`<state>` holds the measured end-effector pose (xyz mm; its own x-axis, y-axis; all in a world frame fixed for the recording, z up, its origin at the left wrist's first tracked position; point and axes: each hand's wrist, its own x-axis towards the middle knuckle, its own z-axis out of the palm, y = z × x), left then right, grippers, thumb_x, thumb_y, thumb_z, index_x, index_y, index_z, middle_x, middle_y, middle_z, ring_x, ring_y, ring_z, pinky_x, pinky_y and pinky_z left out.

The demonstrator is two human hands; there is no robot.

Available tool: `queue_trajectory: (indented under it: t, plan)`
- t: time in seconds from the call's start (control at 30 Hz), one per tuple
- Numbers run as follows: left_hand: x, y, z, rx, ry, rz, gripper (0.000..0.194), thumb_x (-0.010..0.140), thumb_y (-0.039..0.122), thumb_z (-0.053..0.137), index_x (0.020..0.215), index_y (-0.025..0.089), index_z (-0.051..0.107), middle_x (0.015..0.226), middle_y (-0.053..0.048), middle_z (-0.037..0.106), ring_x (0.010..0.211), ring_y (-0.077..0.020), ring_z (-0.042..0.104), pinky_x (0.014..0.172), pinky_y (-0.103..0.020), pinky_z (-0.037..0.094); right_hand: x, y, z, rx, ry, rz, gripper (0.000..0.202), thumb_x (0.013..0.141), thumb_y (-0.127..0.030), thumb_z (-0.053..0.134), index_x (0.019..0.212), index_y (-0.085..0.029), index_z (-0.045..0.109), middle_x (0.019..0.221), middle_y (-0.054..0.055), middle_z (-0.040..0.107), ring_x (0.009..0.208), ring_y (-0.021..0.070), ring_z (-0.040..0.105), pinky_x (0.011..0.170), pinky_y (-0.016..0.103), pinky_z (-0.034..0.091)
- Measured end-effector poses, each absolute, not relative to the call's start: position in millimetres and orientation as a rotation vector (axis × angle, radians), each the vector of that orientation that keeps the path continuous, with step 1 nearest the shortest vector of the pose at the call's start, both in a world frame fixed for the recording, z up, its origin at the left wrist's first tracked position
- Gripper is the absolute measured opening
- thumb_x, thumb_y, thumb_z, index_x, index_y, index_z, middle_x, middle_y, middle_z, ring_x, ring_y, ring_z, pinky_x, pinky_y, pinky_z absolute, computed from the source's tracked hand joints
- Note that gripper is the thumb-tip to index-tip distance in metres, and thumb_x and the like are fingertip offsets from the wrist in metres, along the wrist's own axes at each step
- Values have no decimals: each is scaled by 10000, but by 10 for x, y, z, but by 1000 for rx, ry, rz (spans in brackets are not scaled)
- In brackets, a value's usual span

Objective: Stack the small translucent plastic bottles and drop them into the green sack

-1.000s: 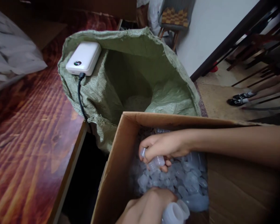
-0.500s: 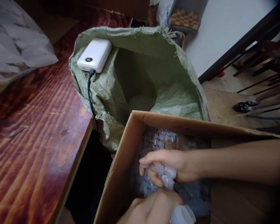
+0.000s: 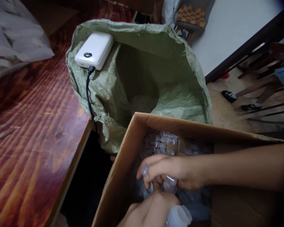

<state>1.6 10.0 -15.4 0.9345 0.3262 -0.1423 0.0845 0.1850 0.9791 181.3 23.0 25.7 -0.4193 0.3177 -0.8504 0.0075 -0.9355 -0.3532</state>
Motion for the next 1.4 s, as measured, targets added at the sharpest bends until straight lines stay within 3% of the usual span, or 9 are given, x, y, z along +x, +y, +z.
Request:
queue_trajectory:
  t: [0.13, 0.33, 0.4, 0.5, 0.63, 0.8, 1.0, 1.27, 1.4]
  plan:
    - [146, 47, -449, 1338, 352, 155, 69, 719, 258, 586, 786, 247, 602, 588, 70, 573, 613, -147, 668, 529, -194, 520, 1824, 349, 360, -1561, -639, 2408, 288, 660, -121, 616, 941, -179, 593, 645, -45, 575, 481, 57, 469, 454, 154, 340]
    - [406, -29, -570, 1215, 436, 82, 40, 677, 195, 557, 650, 218, 539, 516, 68, 497, 577, -160, 665, 522, -220, 524, 1865, 452, 435, -1580, -952, 2398, 182, 858, -316, 545, 958, -166, 569, 755, -20, 600, 429, 39, 412, 395, 170, 331]
    - [351, -10, -479, 1197, 459, 80, 36, 688, 194, 563, 715, 217, 569, 562, 61, 538, 620, -170, 679, 551, -231, 537, 1887, 487, 513, -1593, -1157, 2317, 209, 839, -274, 546, 1019, -175, 582, 797, -12, 618, 491, 57, 465, 444, 182, 378]
    - [136, 42, -240, 1173, 498, 88, 222, 725, 205, 576, 945, 236, 593, 737, 41, 637, 707, -168, 694, 619, -233, 553, 1918, 546, 719, -1671, -1636, 1994, 297, 806, -230, 563, 1102, -217, 582, 841, -7, 645, 674, 111, 566, 569, 205, 431]
    - [-71, 94, 49, 1151, 544, 97, 403, 804, 267, 553, 1201, 272, 486, 889, 11, 672, 777, -161, 699, 700, -237, 557, 1970, 598, 988, -1674, -1971, 1708, 253, 846, -303, 567, 1089, -232, 573, 757, -26, 641, 628, 120, 578, 527, 212, 401]
    - [30, 131, 129, 1005, 650, 33, 255, 876, 353, 484, 1112, 256, 467, 840, 19, 653, 806, -164, 675, 762, -295, 551, 2079, 629, 1095, -1489, -2517, 1362, 131, 868, -248, 581, 987, -221, 629, 918, -3, 660, 836, 166, 600, 691, 269, 418]
    - [104, 172, 181, 926, 703, 13, 488, 733, 389, 697, 1085, 240, 393, 855, 17, 615, 738, -148, 636, 694, -289, 533, 2142, 612, 1129, -1610, -2817, 1145, 27, 850, -205, 547, 858, -194, 570, 748, 0, 620, 598, 159, 549, 522, 275, 301]
    - [100, 140, 137, 1054, 694, 132, 715, 638, 282, 743, 1179, 247, 277, 913, -3, 571, 796, -174, 621, 687, -277, 489, 2177, 606, 1151, -1409, -2800, 1423, 96, 878, -244, 564, 866, -183, 638, 855, 10, 638, 787, 172, 574, 673, 285, 406]
    - [116, 149, 122, 1093, 653, 164, 768, 603, 267, 715, 1206, 229, 240, 1012, -55, 595, 803, -199, 629, 703, -313, 488, 2182, 636, 1140, -1385, -2661, 1503, 199, 891, -311, 594, 1041, -199, 661, 898, 6, 663, 864, 171, 597, 724, 276, 422]
